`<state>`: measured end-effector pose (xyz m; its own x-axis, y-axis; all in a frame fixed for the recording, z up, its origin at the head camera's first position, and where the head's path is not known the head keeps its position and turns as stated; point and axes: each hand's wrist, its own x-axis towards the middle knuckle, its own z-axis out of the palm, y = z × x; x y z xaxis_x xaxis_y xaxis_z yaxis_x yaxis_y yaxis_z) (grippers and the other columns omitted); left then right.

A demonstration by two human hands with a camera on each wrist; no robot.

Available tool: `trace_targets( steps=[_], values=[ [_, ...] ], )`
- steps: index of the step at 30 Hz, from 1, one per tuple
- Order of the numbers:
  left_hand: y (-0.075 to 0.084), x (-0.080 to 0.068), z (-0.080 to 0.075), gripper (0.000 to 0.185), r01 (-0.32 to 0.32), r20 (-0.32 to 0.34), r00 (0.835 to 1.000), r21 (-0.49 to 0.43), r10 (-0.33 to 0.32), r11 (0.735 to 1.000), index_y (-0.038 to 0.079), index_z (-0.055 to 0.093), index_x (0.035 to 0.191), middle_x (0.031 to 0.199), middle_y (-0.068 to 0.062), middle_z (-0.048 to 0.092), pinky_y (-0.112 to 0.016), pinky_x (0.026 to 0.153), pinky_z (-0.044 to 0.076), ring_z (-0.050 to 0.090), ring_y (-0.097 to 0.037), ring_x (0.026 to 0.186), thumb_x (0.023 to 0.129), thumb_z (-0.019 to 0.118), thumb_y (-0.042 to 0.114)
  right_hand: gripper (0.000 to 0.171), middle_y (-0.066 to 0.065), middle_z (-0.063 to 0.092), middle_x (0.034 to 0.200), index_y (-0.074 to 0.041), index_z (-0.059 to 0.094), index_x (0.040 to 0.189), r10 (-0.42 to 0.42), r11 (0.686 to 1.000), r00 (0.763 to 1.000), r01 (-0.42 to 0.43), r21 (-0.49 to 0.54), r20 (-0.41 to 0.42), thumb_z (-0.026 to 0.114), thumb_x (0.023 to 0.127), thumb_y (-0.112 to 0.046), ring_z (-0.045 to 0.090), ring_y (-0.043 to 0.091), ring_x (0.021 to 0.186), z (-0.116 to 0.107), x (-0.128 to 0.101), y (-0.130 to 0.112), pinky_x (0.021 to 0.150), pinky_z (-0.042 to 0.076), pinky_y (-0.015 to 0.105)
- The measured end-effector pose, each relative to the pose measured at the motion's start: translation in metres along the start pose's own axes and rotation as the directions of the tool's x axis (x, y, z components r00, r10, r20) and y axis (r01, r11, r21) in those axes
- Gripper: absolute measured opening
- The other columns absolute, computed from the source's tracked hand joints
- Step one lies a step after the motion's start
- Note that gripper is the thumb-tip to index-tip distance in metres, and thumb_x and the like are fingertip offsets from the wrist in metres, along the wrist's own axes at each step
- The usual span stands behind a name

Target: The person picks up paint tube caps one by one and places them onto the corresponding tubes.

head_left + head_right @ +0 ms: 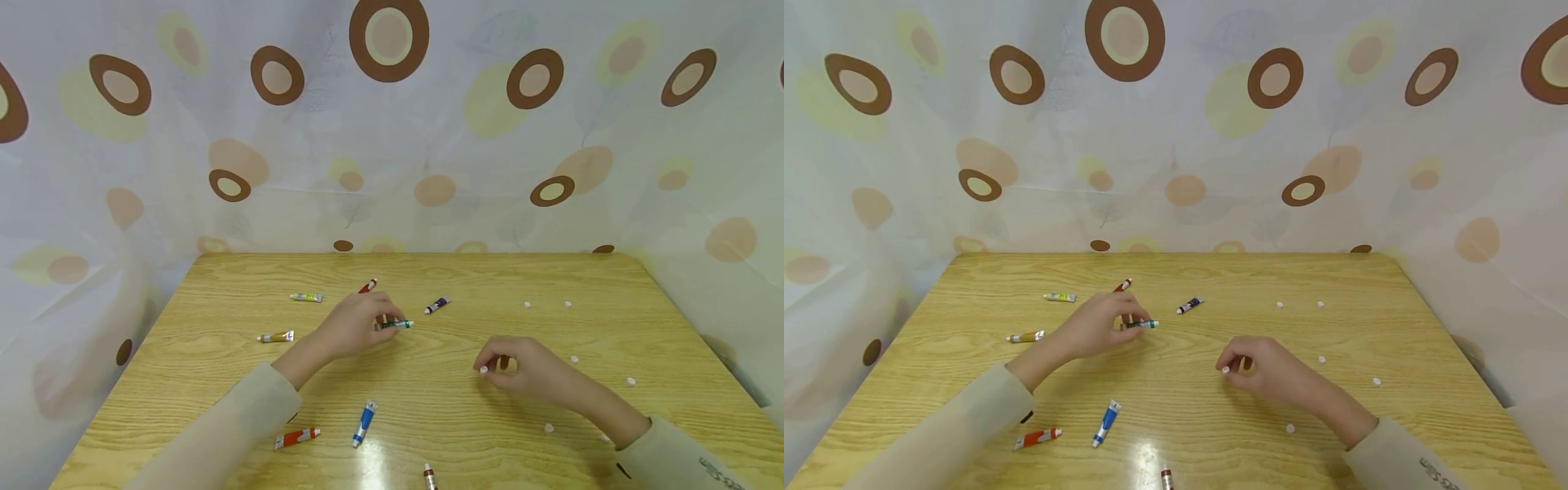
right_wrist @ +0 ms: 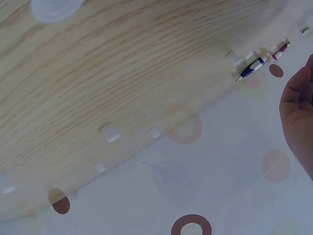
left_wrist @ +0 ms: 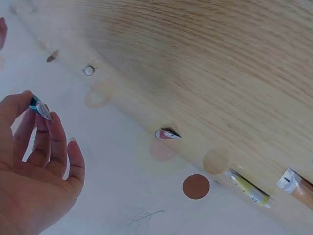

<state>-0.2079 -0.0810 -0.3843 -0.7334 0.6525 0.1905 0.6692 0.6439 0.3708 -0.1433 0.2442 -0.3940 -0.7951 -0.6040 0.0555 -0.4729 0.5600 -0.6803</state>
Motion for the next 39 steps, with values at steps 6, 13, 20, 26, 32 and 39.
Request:
trace_targets(
  steps=[6,13,20,26,32,39],
  values=[
    [0.008,0.001,-0.005,0.017,-0.041,-0.011,0.999,-0.004,0.041,0.999,0.017,0.079,0.110,0.098,0.003,0.071,-0.017,0.072,0.051,0.068,-0.009,0.084,0.094,0.077,0.021,0.013,0.001,0.071,0.098,-0.017,0.073,0.104,-0.063,0.998,0.997,0.062,-0.012,-0.036,0.069,0.097,-0.006,0.058,0.000,0.085,-0.002,-0.001,-0.001,0.075,0.053,0.022],
    [0.016,0.000,-0.007,0.015,-0.088,-0.019,0.996,-0.010,0.088,0.996,0.017,0.079,0.108,0.097,0.003,0.071,-0.017,0.071,0.051,0.067,-0.008,0.082,0.093,0.077,0.020,0.014,-0.005,0.070,0.097,-0.014,0.075,0.106,-0.125,0.992,0.987,0.121,-0.045,-0.101,0.070,0.097,-0.005,0.057,0.000,0.085,-0.001,0.000,-0.001,0.074,0.053,0.021],
    [0.022,-0.001,-0.006,0.015,-0.117,-0.026,0.993,-0.004,0.117,0.993,0.016,0.079,0.108,0.097,0.003,0.071,-0.015,0.070,0.049,0.065,-0.007,0.080,0.094,0.077,0.020,0.013,-0.014,0.068,0.093,-0.013,0.075,0.108,-0.102,0.994,0.983,0.093,-0.065,-0.154,0.072,0.096,-0.009,0.057,-0.001,0.082,-0.001,0.000,-0.002,0.073,0.054,0.022],
    [0.027,-0.002,-0.007,0.015,-0.131,-0.024,0.991,0.006,0.131,0.991,0.017,0.080,0.108,0.098,0.005,0.072,-0.016,0.071,0.050,0.064,-0.006,0.080,0.094,0.077,0.020,0.007,-0.012,0.066,0.089,-0.015,0.069,0.100,-0.021,1.000,0.986,0.018,-0.018,-0.167,0.073,0.096,-0.012,0.058,-0.001,0.078,0.000,0.000,-0.005,0.069,0.054,0.022],
    [0.033,-0.002,-0.007,0.015,-0.159,-0.035,0.987,0.021,0.160,0.987,0.017,0.080,0.108,0.099,0.005,0.072,-0.016,0.073,0.049,0.066,-0.005,0.079,0.094,0.076,0.022,0.012,-0.012,0.067,0.088,-0.018,0.067,0.096,-0.058,0.998,0.976,0.051,-0.035,-0.211,0.075,0.094,-0.009,0.058,-0.001,0.077,0.002,0.002,-0.005,0.068,0.054,0.021],
    [0.039,-0.002,-0.007,0.015,-0.176,-0.036,0.984,-0.001,0.175,0.984,0.016,0.080,0.108,0.099,0.004,0.073,-0.018,0.074,0.048,0.066,-0.005,0.077,0.094,0.076,0.021,0.011,-0.010,0.071,0.092,-0.015,0.071,0.097,-0.094,0.995,0.964,0.084,-0.051,-0.248,0.075,0.093,-0.006,0.059,-0.002,0.079,0.004,0.004,-0.004,0.071,0.055,0.022]
  ],
)
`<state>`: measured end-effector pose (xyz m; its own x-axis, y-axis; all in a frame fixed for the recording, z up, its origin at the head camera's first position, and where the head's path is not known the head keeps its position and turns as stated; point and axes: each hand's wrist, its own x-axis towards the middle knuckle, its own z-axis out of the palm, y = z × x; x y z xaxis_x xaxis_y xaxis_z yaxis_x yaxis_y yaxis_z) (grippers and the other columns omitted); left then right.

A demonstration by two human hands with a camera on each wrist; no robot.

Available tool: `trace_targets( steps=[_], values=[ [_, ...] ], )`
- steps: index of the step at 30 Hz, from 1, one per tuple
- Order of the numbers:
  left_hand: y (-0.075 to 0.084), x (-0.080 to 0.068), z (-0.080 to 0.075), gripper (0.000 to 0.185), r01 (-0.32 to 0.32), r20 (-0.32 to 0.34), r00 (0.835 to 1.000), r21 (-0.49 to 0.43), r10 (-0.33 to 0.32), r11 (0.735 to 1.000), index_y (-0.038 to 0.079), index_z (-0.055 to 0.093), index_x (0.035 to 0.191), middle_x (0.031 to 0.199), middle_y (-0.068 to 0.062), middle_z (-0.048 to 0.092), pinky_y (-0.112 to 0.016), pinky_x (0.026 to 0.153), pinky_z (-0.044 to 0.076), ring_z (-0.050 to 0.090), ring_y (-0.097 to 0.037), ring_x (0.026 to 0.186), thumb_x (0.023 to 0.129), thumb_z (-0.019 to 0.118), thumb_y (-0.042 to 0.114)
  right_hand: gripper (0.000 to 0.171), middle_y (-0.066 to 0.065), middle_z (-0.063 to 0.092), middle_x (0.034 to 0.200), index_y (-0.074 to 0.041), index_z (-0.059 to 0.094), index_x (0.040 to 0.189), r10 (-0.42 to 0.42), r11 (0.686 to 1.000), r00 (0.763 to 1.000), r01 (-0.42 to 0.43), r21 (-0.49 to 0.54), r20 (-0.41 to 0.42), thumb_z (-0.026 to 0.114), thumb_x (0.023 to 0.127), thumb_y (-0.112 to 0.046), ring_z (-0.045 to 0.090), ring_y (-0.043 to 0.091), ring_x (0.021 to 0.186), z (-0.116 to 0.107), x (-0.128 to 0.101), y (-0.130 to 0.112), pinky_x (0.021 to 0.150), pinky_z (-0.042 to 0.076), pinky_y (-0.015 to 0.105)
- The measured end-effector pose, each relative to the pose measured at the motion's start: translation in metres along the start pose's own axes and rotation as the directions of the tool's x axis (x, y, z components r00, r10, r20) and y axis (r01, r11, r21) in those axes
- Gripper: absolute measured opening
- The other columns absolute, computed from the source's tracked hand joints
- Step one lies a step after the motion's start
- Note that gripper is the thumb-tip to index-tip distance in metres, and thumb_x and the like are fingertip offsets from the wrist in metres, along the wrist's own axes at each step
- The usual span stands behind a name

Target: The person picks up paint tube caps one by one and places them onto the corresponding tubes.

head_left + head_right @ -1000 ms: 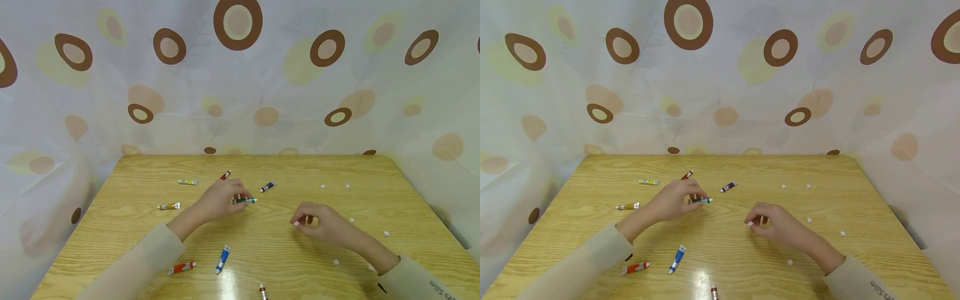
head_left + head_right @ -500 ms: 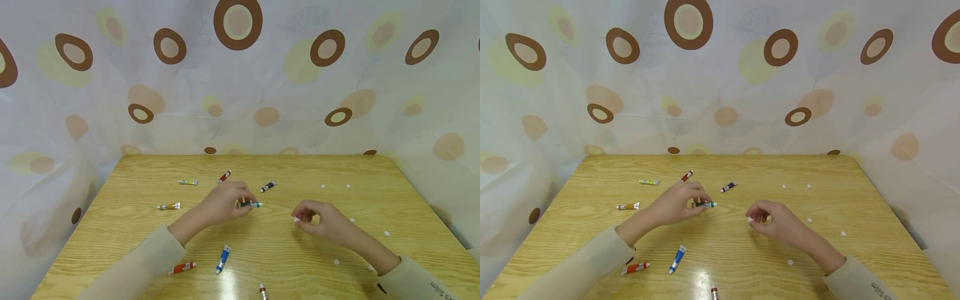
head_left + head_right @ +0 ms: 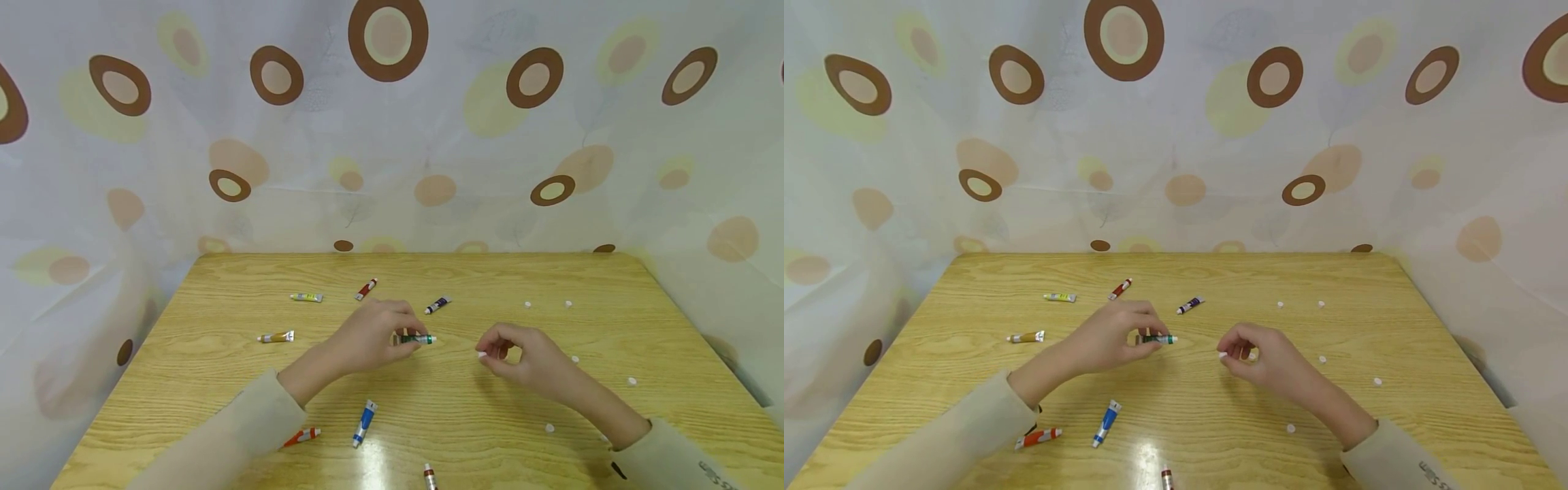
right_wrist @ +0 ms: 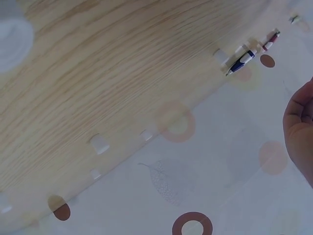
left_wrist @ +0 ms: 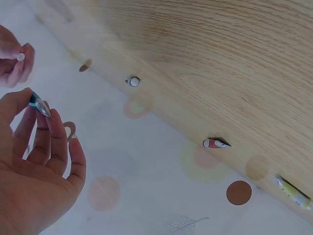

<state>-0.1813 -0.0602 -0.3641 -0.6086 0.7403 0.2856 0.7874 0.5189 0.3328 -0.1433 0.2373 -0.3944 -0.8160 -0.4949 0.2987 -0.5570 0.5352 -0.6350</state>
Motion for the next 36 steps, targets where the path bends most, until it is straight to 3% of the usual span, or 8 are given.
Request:
trace_targets(
  steps=[5,12,25,36],
  values=[
    [0.004,0.001,0.001,0.016,0.007,0.014,1.000,0.014,-0.007,1.000,0.018,0.080,0.109,0.100,0.007,0.073,-0.024,0.079,0.046,0.065,-0.002,0.076,0.094,0.077,0.022,0.017,-0.005,0.073,0.094,-0.018,0.071,0.097,-0.029,1.000,0.999,0.029,-0.001,-0.027,0.076,0.091,-0.004,0.059,-0.002,0.081,0.002,0.001,0.000,0.071,0.055,0.021],
    [0.009,0.001,0.002,0.015,-0.013,0.021,1.000,-0.005,0.013,1.000,0.017,0.080,0.108,0.102,0.006,0.074,-0.031,0.087,0.052,0.066,-0.003,0.078,0.094,0.076,0.022,0.023,-0.004,0.073,0.094,-0.022,0.071,0.099,-0.057,0.998,0.996,0.058,0.010,-0.073,0.075,0.090,-0.001,0.060,0.000,0.082,0.006,0.003,-0.003,0.071,0.055,0.021],
    [0.011,0.002,0.008,0.015,-0.052,0.022,0.998,0.005,0.052,0.999,0.016,0.080,0.108,0.100,0.006,0.074,-0.024,0.080,0.052,0.068,-0.003,0.081,0.094,0.076,0.022,0.025,-0.004,0.073,0.092,-0.017,0.072,0.097,-0.126,0.991,0.981,0.132,0.031,-0.146,0.076,0.087,0.006,0.062,0.001,0.081,0.015,0.008,-0.009,0.072,0.057,0.021],
    [0.014,0.001,0.006,0.015,-0.064,0.010,0.998,-0.009,0.064,0.998,0.016,0.080,0.107,0.099,0.006,0.074,-0.023,0.079,0.050,0.068,-0.003,0.080,0.094,0.077,0.022,0.024,-0.003,0.073,0.091,-0.016,0.073,0.097,-0.118,0.991,0.980,0.127,0.044,-0.161,0.078,0.086,0.004,0.062,0.002,0.079,0.019,0.009,-0.015,0.070,0.056,0.021]
  ],
)
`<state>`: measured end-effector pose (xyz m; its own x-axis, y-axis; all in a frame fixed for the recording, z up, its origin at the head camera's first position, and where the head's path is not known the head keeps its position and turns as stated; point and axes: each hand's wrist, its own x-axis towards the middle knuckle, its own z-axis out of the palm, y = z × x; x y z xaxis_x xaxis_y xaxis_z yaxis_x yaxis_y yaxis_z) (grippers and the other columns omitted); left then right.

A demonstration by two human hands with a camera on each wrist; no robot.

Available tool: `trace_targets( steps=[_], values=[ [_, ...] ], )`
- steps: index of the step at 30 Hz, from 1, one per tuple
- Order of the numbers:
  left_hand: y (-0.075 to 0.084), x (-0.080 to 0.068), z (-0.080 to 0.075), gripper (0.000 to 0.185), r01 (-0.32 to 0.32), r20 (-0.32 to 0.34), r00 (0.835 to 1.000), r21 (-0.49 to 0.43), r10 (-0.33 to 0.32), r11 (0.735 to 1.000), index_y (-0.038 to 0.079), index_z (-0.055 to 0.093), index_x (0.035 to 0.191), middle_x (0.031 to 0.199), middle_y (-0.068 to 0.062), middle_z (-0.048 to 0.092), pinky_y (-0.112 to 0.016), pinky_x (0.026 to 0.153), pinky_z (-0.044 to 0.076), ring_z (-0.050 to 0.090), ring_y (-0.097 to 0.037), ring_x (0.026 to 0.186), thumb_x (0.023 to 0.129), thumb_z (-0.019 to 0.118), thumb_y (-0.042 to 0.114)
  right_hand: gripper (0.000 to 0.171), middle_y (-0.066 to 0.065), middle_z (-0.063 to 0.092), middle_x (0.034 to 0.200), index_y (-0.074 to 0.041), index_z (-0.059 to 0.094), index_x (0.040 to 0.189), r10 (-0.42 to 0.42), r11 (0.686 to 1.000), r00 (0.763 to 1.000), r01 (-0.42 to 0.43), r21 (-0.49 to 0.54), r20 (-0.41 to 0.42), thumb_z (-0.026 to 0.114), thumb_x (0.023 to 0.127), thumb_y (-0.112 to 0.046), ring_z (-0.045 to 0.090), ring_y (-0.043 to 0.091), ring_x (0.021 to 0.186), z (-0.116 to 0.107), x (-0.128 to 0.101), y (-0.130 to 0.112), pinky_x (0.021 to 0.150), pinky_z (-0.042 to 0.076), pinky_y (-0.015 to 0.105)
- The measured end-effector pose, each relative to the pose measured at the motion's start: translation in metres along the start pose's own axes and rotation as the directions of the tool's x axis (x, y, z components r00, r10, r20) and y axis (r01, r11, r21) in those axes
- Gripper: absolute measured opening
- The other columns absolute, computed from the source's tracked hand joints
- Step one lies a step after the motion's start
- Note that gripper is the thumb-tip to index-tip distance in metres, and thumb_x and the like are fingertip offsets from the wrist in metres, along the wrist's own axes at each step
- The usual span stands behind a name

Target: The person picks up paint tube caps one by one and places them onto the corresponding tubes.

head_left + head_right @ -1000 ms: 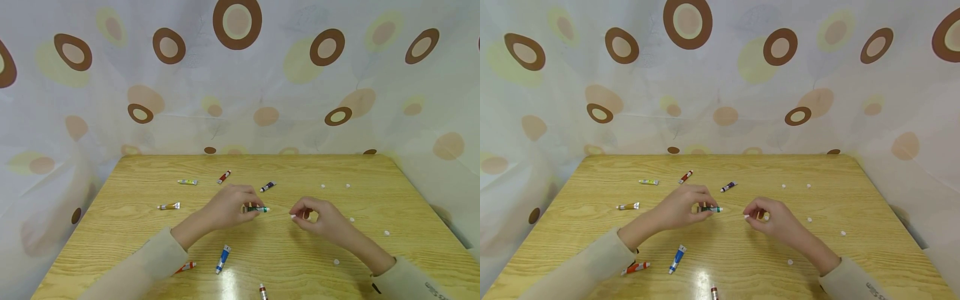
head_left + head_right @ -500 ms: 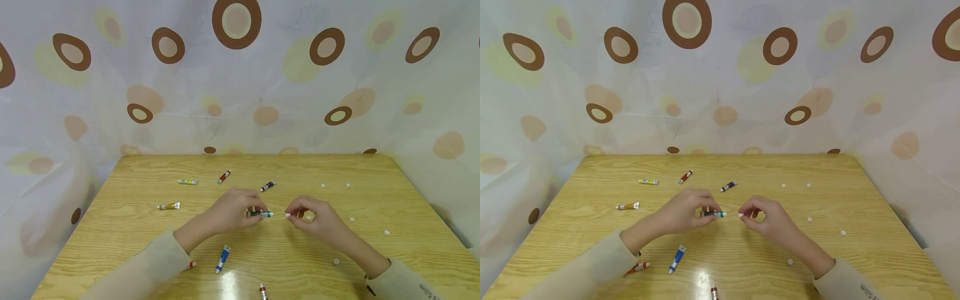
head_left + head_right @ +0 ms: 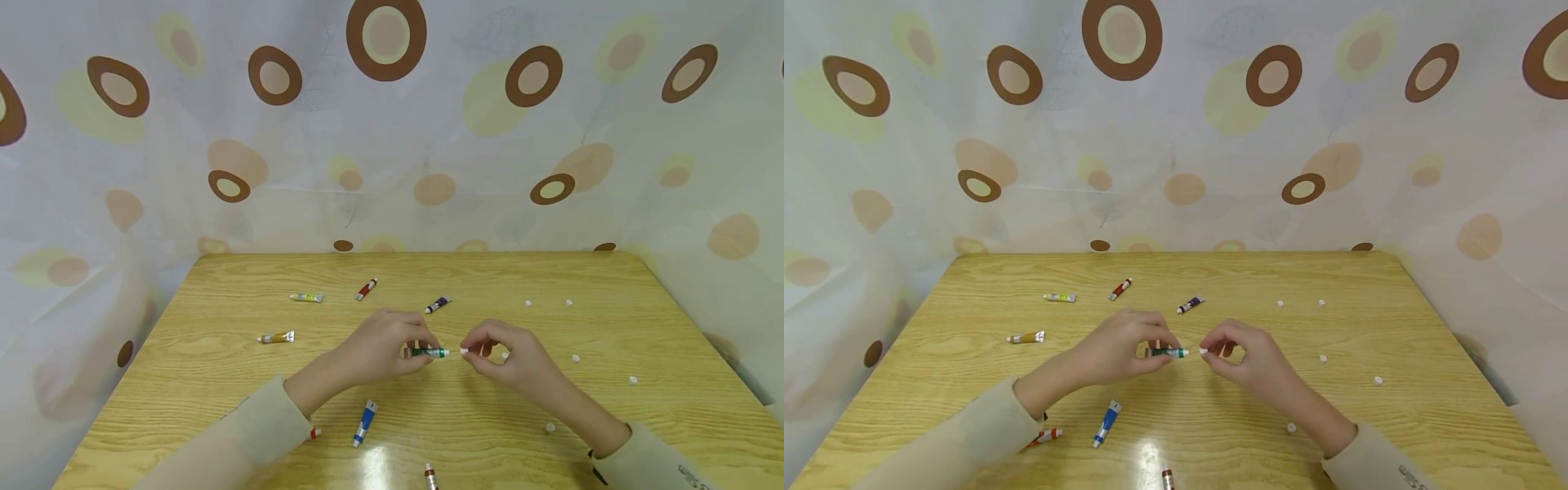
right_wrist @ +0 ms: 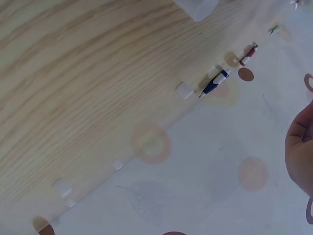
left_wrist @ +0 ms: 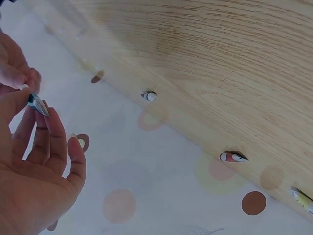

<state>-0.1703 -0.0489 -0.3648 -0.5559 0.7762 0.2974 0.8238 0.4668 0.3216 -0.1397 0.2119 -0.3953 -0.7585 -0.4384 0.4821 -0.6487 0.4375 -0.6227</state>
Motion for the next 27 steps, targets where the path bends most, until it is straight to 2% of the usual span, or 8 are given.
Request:
trace_targets(
  steps=[15,27],
  values=[
    [0.002,0.001,0.001,0.015,-0.016,-0.002,1.000,-0.009,0.016,1.000,0.016,0.080,0.106,0.098,0.006,0.073,-0.022,0.078,0.049,0.066,-0.004,0.078,0.093,0.078,0.023,0.024,-0.003,0.073,0.091,-0.019,0.072,0.097,-0.008,0.999,1.000,0.008,0.037,0.009,0.078,0.087,0.002,0.062,0.003,0.080,0.006,0.000,-0.004,0.072,0.056,0.022],
    [0.005,0.003,0.003,0.013,-0.035,-0.002,0.999,-0.063,0.035,0.997,0.014,0.080,0.104,0.099,0.003,0.074,-0.011,0.072,0.048,0.067,-0.004,0.077,0.092,0.079,0.018,0.025,-0.004,0.072,0.090,-0.019,0.072,0.096,-0.035,0.999,0.999,0.035,0.041,-0.001,0.078,0.086,0.004,0.062,0.003,0.079,0.011,-0.001,-0.004,0.071,0.056,0.022]
  ],
)
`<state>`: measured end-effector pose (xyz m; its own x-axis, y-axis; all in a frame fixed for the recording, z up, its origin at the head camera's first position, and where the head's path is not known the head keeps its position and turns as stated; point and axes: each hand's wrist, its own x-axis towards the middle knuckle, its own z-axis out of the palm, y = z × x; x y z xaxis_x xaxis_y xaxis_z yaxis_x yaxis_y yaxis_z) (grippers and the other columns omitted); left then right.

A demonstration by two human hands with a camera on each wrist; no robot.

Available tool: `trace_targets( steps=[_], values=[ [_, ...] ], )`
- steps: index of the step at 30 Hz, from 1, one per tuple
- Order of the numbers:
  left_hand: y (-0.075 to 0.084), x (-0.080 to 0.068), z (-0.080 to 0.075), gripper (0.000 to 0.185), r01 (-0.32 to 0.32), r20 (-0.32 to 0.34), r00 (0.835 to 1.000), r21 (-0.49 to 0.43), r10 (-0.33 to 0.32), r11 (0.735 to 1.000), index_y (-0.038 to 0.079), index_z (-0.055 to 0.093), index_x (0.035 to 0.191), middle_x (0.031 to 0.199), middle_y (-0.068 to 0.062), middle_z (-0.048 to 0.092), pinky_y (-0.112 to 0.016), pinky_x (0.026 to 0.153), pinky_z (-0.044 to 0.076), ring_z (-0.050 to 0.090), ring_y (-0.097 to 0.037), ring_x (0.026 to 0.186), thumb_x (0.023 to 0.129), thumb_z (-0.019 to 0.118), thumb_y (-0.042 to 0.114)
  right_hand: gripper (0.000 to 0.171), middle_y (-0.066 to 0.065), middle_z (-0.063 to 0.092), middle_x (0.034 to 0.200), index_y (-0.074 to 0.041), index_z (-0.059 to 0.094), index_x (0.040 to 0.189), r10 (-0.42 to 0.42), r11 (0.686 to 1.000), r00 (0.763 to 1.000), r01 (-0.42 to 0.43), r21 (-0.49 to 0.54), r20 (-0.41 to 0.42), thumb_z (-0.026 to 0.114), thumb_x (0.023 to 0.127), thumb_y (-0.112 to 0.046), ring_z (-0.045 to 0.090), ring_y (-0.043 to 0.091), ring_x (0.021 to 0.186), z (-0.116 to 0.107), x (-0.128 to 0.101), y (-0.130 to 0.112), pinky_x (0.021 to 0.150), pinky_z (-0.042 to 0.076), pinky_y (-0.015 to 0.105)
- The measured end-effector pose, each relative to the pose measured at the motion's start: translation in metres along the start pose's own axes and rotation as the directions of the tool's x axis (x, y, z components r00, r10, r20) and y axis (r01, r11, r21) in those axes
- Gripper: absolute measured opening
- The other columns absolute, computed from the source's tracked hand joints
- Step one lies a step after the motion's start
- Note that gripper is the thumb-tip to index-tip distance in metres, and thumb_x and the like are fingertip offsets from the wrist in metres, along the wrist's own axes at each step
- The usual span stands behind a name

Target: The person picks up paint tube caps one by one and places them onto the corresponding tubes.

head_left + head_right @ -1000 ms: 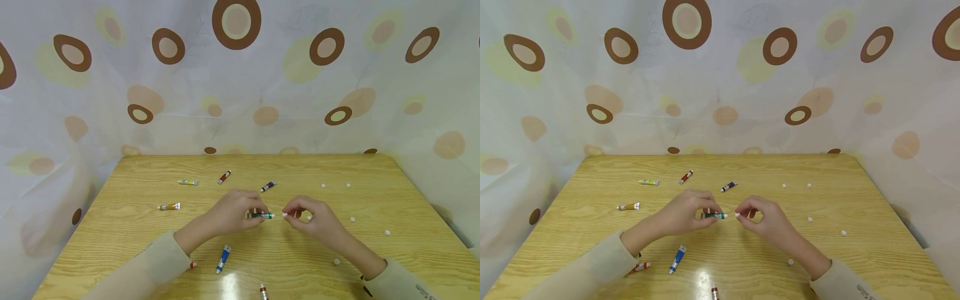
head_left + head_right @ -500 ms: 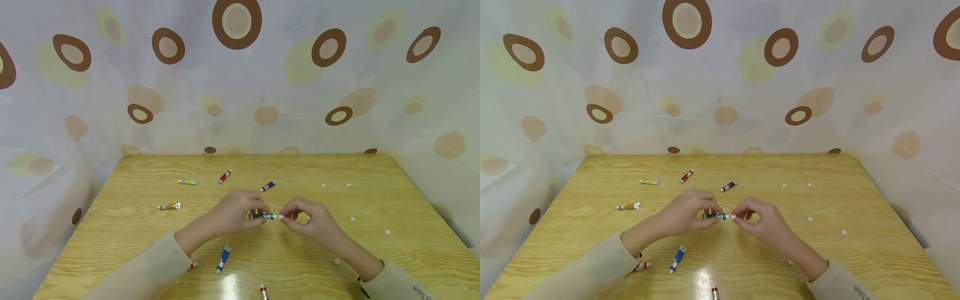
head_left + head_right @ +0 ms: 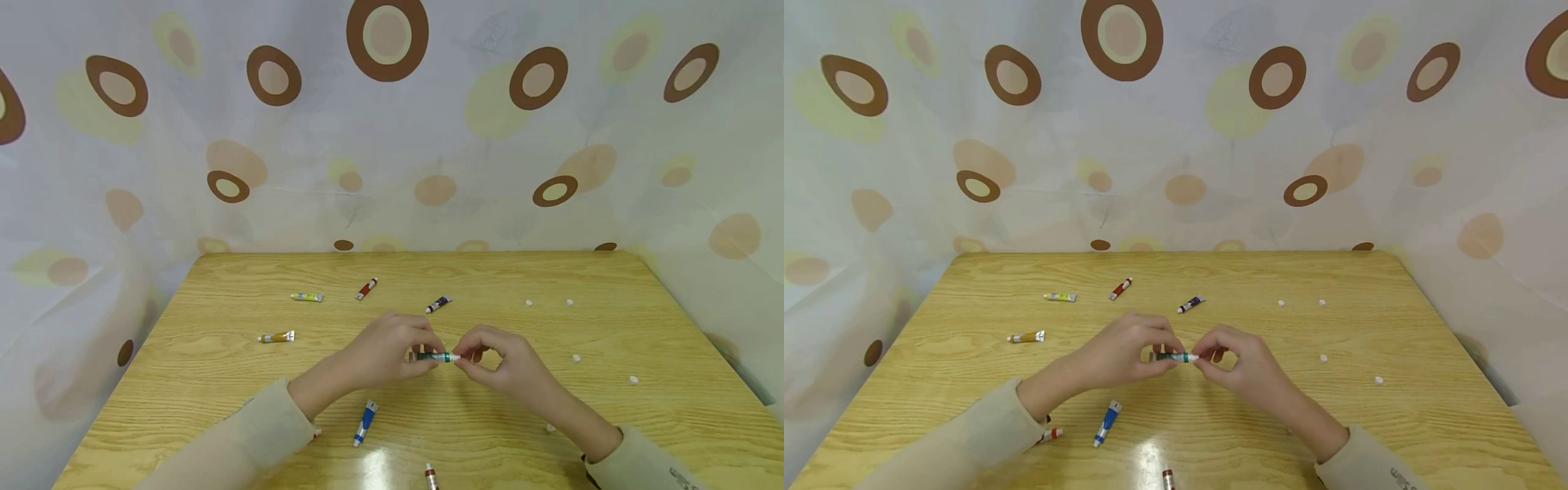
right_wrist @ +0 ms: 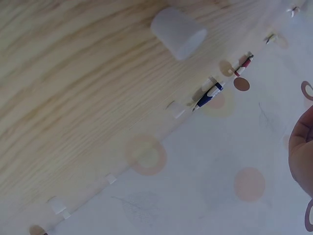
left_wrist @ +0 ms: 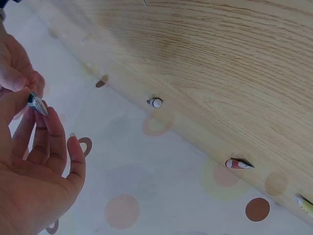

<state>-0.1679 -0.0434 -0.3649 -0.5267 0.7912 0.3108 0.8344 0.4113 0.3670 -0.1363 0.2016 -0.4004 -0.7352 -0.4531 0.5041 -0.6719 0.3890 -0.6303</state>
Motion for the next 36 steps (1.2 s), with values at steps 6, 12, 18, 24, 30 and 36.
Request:
trace_targets(
  steps=[6,12,18,24,30,36],
  values=[
    [0.0010,-0.0002,0.0013,0.012,-0.008,0.001,1.000,0.004,0.008,1.000,0.013,0.080,0.103,0.097,0.003,0.074,-0.009,0.071,0.047,0.067,-0.005,0.075,0.092,0.079,0.018,0.028,-0.004,0.072,0.089,-0.018,0.071,0.095,-0.037,0.999,0.999,0.037,-0.005,-0.008,0.079,0.084,0.007,0.061,0.003,0.078,0.0010,-0.0004,0.0000,0.070,0.056,0.022],
    [0.0019,-0.0016,0.0035,0.012,-0.014,0.006,1.000,0.021,0.014,1.000,0.013,0.081,0.103,0.096,0.004,0.074,-0.012,0.073,0.047,0.066,-0.005,0.074,0.093,0.078,0.020,0.027,-0.003,0.071,0.089,-0.017,0.071,0.096,-0.039,0.999,0.999,0.038,0.017,0.008,0.077,0.086,0.007,0.061,0.004,0.078,0.0015,-0.0024,0.0005,0.069,0.056,0.022],
    [0.0030,-0.0025,0.0044,0.011,-0.011,0.001,1.000,0.043,0.011,0.999,0.015,0.082,0.102,0.096,0.006,0.074,-0.018,0.076,0.046,0.065,-0.004,0.074,0.093,0.078,0.021,0.023,-0.004,0.071,0.089,-0.018,0.073,0.097,0.004,1.000,1.000,-0.004,0.028,0.020,0.077,0.088,0.003,0.061,0.003,0.078,0.0013,-0.0041,0.0002,0.069,0.055,0.020],
    [0.0022,-0.0023,0.0063,0.011,-0.024,0.005,1.000,0.072,0.024,0.997,0.017,0.082,0.102,0.097,0.007,0.074,-0.017,0.075,0.045,0.063,-0.003,0.074,0.093,0.078,0.022,0.027,-0.002,0.072,0.089,-0.017,0.072,0.096,-0.048,0.999,0.999,0.048,0.021,0.017,0.078,0.085,0.007,0.060,0.004,0.079,0.0018,-0.0046,0.0011,0.069,0.056,0.022],
    [0.0016,-0.0021,0.0070,0.010,-0.021,0.021,1.000,0.059,0.020,0.998,0.018,0.082,0.101,0.097,0.008,0.074,-0.016,0.075,0.045,0.062,-0.003,0.075,0.093,0.078,0.021,0.032,0.001,0.072,0.092,-0.014,0.072,0.097,-0.146,0.989,0.989,0.146,0.008,0.001,0.079,0.080,0.012,0.060,0.006,0.081,0.0031,-0.0054,0.0033,0.071,0.055,0.021],
    [0.0016,-0.0015,0.0067,0.011,-0.018,0.018,1.000,0.026,0.017,0.999,0.016,0.082,0.103,0.097,0.006,0.074,-0.014,0.073,0.046,0.064,-0.003,0.074,0.094,0.077,0.020,0.034,0.003,0.072,0.092,-0.013,0.072,0.096,-0.169,0.986,0.985,0.169,0.001,-0.023,0.080,0.076,0.015,0.060,0.008,0.080,0.0037,-0.0055,0.0042,0.072,0.054,0.018]
  ],
)
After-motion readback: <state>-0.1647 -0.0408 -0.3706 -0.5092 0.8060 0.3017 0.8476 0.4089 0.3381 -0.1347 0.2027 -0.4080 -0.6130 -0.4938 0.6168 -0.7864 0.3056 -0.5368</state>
